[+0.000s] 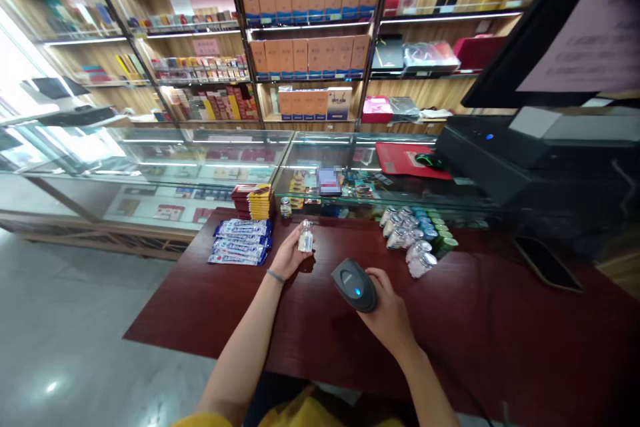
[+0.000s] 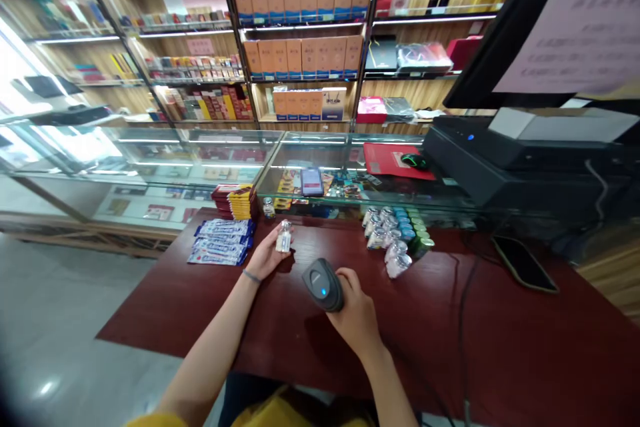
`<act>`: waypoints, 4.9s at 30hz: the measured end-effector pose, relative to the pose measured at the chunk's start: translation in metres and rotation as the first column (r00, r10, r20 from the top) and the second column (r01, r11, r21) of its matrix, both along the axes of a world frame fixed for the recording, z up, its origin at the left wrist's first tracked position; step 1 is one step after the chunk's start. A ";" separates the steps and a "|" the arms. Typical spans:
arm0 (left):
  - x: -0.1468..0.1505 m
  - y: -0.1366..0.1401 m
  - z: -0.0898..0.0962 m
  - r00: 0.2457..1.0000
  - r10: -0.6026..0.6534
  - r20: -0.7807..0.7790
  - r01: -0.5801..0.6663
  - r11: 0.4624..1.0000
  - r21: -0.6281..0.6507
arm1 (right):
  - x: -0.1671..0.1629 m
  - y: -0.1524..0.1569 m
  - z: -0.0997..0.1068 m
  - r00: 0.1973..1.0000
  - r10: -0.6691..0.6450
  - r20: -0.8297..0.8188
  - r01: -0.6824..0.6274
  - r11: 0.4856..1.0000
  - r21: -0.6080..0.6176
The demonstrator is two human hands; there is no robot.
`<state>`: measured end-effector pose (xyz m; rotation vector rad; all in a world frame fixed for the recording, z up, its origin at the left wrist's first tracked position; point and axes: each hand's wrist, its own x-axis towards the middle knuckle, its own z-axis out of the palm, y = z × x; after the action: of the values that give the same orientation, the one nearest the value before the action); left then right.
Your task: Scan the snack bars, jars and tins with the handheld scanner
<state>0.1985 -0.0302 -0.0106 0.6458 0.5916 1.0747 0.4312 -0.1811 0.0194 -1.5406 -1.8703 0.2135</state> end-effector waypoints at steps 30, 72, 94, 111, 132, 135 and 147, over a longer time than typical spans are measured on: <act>-0.012 0.030 -0.005 0.294 0.748 -0.596 -0.313 0.664 0.679 | 0.000 0.002 0.001 0.999 0.034 -0.040 -0.034 0.999 0.010; 0.026 0.028 -0.001 0.436 0.821 -0.368 -0.174 0.478 0.861 | 0.045 -0.022 -0.004 0.984 -0.175 -0.020 0.175 0.984 0.024; 0.241 -0.003 -0.030 0.603 0.550 -0.578 0.227 0.576 0.785 | 0.130 -0.063 0.009 0.896 -0.438 -0.074 0.441 0.897 0.030; 0.179 -0.002 -0.003 0.945 0.096 -0.313 0.022 0.935 0.354 | 0.114 -0.055 0.013 0.911 -0.406 -0.067 0.410 0.909 0.073; 0.015 0.003 -0.003 0.991 -0.125 -0.053 0.128 0.990 0.054 | 0.013 -0.018 -0.004 0.992 0.009 0.122 -0.010 1.000 0.006; 0.016 0.005 -0.007 0.990 -0.123 -0.074 0.129 0.988 0.083 | 0.011 -0.018 -0.004 0.992 0.018 0.129 -0.016 1.000 -0.009; 0.018 0.001 0.001 0.979 -0.066 -0.193 0.087 0.991 0.102 | 0.012 -0.018 -0.004 0.987 0.016 0.158 -0.012 1.000 -0.024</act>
<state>0.2167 -0.0287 -0.0096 0.8680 0.6695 0.9850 0.4427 -0.1988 0.0155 -1.6013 -2.0080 0.1224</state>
